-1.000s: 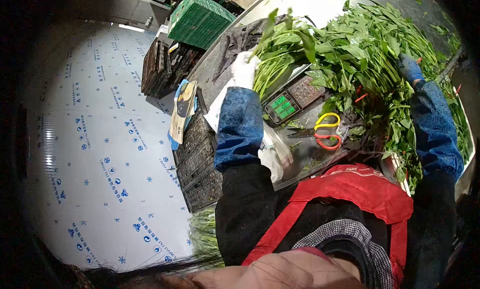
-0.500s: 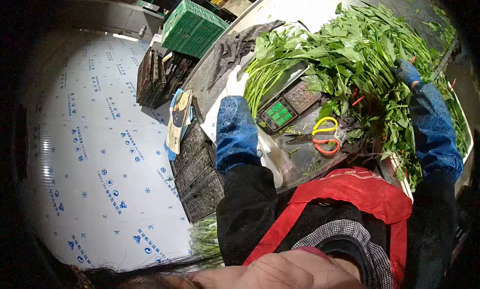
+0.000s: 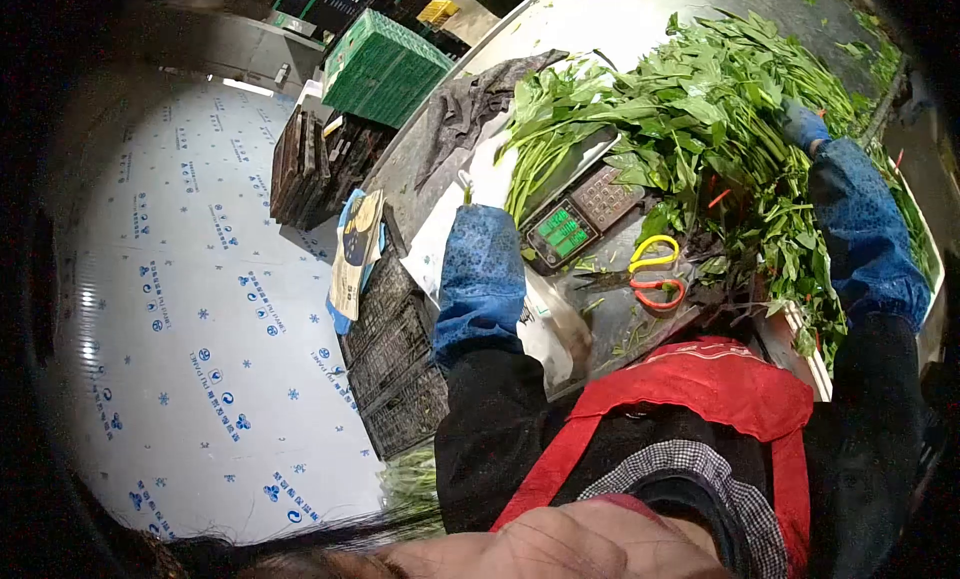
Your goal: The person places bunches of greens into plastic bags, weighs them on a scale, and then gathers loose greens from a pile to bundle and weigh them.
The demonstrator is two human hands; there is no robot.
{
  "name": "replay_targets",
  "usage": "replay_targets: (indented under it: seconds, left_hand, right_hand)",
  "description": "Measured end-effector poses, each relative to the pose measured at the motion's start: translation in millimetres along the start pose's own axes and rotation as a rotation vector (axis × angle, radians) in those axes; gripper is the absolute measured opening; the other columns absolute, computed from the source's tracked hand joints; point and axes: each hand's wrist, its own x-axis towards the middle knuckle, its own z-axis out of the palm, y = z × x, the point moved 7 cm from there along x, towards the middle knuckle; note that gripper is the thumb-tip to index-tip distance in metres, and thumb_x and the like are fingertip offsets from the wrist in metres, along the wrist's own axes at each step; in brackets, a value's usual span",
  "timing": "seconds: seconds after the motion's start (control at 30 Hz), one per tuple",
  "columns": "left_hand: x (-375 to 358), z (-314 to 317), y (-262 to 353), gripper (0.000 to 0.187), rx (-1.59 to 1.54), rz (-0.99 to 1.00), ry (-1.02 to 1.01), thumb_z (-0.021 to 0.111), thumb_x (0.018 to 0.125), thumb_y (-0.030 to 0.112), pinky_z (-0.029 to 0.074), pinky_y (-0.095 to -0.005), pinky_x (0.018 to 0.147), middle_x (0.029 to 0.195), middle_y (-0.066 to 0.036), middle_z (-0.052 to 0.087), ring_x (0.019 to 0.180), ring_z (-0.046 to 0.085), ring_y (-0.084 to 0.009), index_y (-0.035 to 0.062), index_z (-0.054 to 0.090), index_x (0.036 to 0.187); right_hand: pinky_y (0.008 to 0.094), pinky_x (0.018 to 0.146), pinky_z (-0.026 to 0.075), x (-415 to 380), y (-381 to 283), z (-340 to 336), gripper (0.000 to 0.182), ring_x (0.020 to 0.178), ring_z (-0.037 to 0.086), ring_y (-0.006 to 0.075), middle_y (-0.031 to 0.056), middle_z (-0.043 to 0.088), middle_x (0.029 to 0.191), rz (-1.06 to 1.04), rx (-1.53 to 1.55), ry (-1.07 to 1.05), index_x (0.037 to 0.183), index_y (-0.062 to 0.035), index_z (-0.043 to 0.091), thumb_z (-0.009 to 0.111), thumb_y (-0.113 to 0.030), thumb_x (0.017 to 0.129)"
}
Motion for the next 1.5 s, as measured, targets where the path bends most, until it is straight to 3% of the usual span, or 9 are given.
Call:
replay_targets:
  seconds: [0.03, 0.3, 0.47, 0.67, 0.8, 1.03, 1.27, 1.37, 1.5]
  left_hand:
    - [1.3, 9.7, 14.4, 0.026, -0.033, 0.083, -0.009, 0.062, 0.075, 0.007, 0.041, -0.0311, 0.088, 0.100, -0.010, 0.061, 0.096, 0.055, -0.0217, 0.0038, 0.060, 0.100]
    - [5.4, 78.1, 84.0, 0.020, -0.291, 0.084, -0.146, 0.060, 0.076, 0.005, 0.044, -0.0300, 0.082, 0.094, -0.009, 0.061, 0.089, 0.058, -0.0201, 0.0029, 0.060, 0.096]
    - [-9.9, 145.3, 138.1, 0.021, -0.524, 0.052, -0.231, 0.057, 0.076, 0.000, 0.044, -0.0276, 0.081, 0.093, -0.007, 0.061, 0.088, 0.057, -0.0157, 0.0031, 0.061, 0.097]
    - [-8.4, 221.8, 239.4, 0.014, -0.955, -0.053, -0.353, 0.054, 0.082, 0.003, 0.044, -0.0235, 0.078, 0.089, -0.005, 0.063, 0.082, 0.057, -0.0112, -0.0002, 0.060, 0.094]
    - [-12.2, 264.3, 260.8, 0.008, -1.283, -0.499, -0.274, 0.059, 0.080, 0.005, 0.041, -0.0233, 0.064, 0.073, 0.001, 0.054, 0.069, 0.050, -0.0086, 0.0027, 0.055, 0.087]
    - [-30.5, 273.3, 279.4, 0.014, -1.446, -0.546, -0.424, 0.055, 0.081, 0.005, 0.042, -0.0276, 0.078, 0.089, -0.006, 0.060, 0.083, 0.057, -0.0147, 0.0030, 0.053, 0.094]
    - [-34.2, 285.3, 243.8, 0.019, -1.581, -0.720, -0.309, 0.055, 0.085, 0.013, 0.041, -0.0252, 0.075, 0.094, -0.003, 0.060, 0.085, 0.054, -0.0110, 0.0027, 0.056, 0.101]
    - [-21.1, 259.8, 225.7, 0.026, -1.613, -0.732, -0.115, 0.052, 0.087, 0.015, 0.042, -0.0266, 0.082, 0.096, -0.007, 0.060, 0.090, 0.055, -0.0145, -0.0012, 0.054, 0.107]
    - [-3.0, 210.4, 192.9, 0.026, -1.530, -0.583, -0.092, 0.049, 0.089, 0.017, 0.048, -0.0305, 0.073, 0.090, -0.012, 0.060, 0.080, 0.059, -0.0197, -0.0017, 0.050, 0.107]
  right_hand:
    - [0.0401, 0.085, 0.040, 4.8, 10.1, -8.3, 0.040, 0.100, 0.052, 0.0364, 0.0232, 0.054, 0.108, 0.001, -0.009, 0.232, 0.111, -0.0022, 0.050, 0.043, -0.033, 0.086]
    - [0.0377, 0.089, 0.039, -31.7, -7.1, -43.2, 0.045, 0.106, 0.049, 0.0347, 0.0221, 0.052, 0.114, 0.027, 0.067, 0.137, 0.120, -0.0030, 0.046, 0.047, -0.031, 0.086]
    - [0.0306, 0.075, 0.044, -43.4, 34.4, -55.3, 0.045, 0.084, 0.058, 0.0202, 0.0160, 0.059, 0.101, -0.081, 0.612, 0.638, 0.115, 0.0016, 0.049, 0.054, -0.033, 0.086]
    - [0.0227, 0.066, 0.044, -107.7, -15.1, -39.5, 0.036, 0.075, 0.053, 0.0097, 0.0040, 0.058, 0.090, -0.128, 1.233, 0.461, 0.116, 0.0028, 0.045, 0.055, -0.016, 0.087]
    - [0.0296, 0.080, 0.045, -135.0, -32.9, -7.3, 0.039, 0.091, 0.055, 0.0161, 0.0125, 0.059, 0.102, -0.273, 0.760, 0.401, 0.116, -0.0020, 0.046, 0.061, -0.013, 0.082]
    - [0.0265, 0.076, 0.047, -147.1, -61.5, -15.5, 0.042, 0.086, 0.058, 0.0158, 0.0089, 0.060, 0.097, -0.086, 1.203, -0.300, 0.111, 0.0035, 0.050, 0.059, -0.028, 0.084]
    - [0.0246, 0.075, 0.046, -120.8, -40.9, 27.1, 0.028, 0.083, 0.057, 0.0124, 0.0052, 0.062, 0.092, -0.025, 1.641, -0.127, 0.104, 0.0029, 0.056, 0.059, -0.017, 0.083]
    - [0.0271, 0.068, 0.049, -110.8, 22.6, 37.5, 0.021, 0.078, 0.061, 0.0162, 0.0073, 0.063, 0.097, -0.032, 2.081, 0.266, 0.101, -0.0012, 0.058, 0.056, -0.010, 0.083]
    - [0.0369, 0.086, 0.044, -121.2, 114.6, 18.0, 0.038, 0.101, 0.054, 0.0247, 0.0136, 0.056, 0.113, 0.149, 2.347, 0.425, 0.117, -0.0058, 0.049, 0.044, -0.032, 0.090]
